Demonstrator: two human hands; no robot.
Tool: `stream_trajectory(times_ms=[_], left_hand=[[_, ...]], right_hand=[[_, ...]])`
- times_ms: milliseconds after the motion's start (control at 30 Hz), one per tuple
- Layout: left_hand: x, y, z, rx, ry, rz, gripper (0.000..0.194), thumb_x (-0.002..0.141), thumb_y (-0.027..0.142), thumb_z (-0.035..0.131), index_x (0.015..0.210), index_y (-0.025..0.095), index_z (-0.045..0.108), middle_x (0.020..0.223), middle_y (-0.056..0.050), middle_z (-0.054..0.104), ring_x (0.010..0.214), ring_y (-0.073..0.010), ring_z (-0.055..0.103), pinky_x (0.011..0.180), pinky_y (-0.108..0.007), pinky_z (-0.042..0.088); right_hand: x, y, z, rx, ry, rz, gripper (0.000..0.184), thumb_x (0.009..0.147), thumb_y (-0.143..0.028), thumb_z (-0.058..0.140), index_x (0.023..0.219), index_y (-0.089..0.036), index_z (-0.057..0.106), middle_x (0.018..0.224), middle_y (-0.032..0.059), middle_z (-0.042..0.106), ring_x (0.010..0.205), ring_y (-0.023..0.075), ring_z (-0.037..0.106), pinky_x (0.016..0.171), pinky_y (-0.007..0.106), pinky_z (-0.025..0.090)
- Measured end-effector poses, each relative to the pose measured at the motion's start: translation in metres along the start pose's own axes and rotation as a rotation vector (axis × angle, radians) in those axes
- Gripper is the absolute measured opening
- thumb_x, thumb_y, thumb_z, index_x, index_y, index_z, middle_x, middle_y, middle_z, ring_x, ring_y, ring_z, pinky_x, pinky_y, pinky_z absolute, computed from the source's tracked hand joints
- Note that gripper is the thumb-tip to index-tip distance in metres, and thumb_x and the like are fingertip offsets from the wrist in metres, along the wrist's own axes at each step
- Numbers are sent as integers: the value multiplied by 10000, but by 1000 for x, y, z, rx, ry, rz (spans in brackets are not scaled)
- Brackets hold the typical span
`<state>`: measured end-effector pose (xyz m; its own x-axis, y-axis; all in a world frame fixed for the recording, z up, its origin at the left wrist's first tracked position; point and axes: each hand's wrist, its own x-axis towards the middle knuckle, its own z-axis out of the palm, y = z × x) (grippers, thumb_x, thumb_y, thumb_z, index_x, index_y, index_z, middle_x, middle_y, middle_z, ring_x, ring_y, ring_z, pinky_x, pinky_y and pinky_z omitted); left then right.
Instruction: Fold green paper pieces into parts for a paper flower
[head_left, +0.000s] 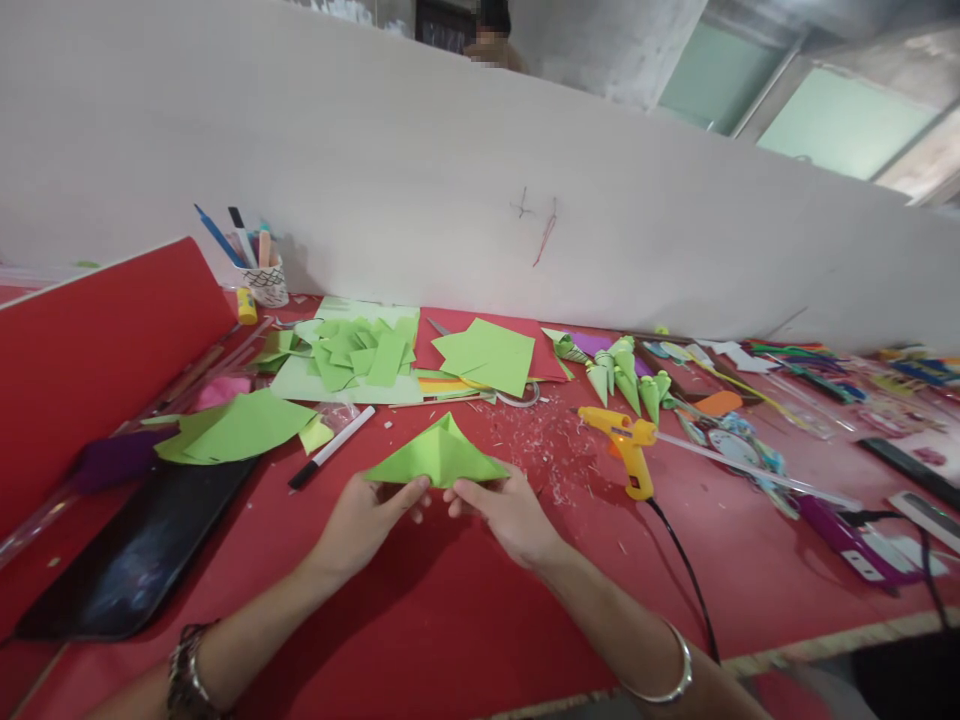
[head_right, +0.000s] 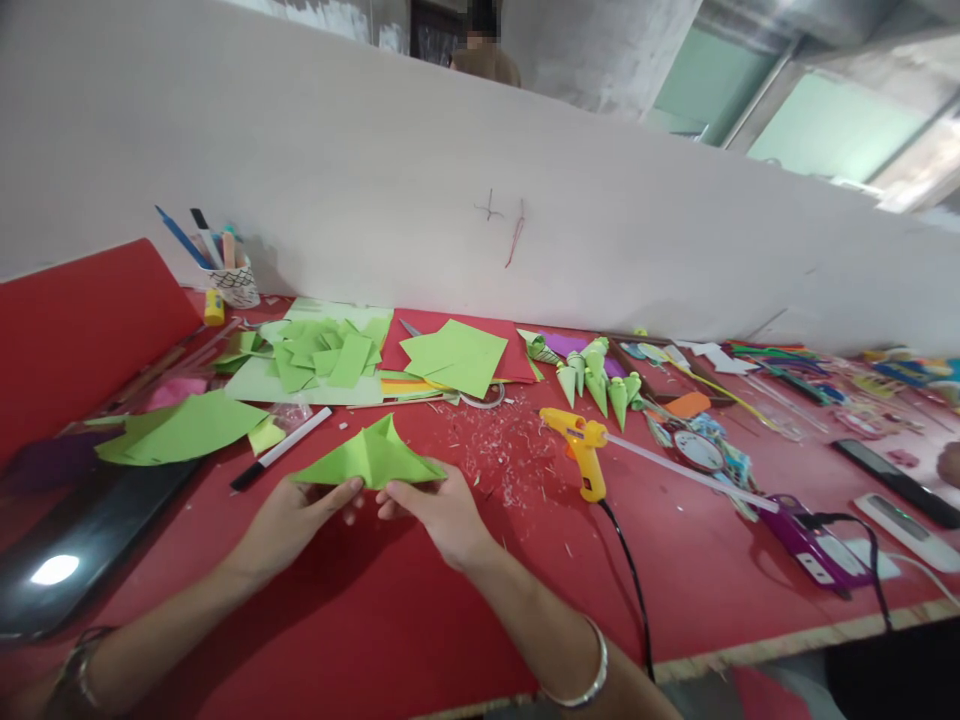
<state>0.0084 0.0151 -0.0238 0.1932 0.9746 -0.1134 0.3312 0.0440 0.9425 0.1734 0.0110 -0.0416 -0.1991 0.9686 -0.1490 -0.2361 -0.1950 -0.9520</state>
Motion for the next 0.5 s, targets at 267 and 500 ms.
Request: stream_trajectory(times_ms=[267, 500], left_hand=[[1, -1, 0, 38, -26, 87, 222, 691, 371, 542, 642, 166, 609, 640, -23, 645, 651, -186, 569, 651, -256, 433], [-1, -3, 3, 53, -101, 184, 218, 739, 342, 488, 672, 153, 573, 643, -16, 584, 619, -141, 513, 616, -240, 410]], right_hand=[[-1, -3, 4, -89, -62, -77, 172, 656, -326, 648, 696, -159, 633, 591, -9, 614, 459, 90, 541, 513, 241, 465], [-3, -6, 9, -136, -118, -63, 221, 670, -390, 618, 642, -171, 606, 561, -17, 568, 469, 84, 502, 497, 228, 432]])
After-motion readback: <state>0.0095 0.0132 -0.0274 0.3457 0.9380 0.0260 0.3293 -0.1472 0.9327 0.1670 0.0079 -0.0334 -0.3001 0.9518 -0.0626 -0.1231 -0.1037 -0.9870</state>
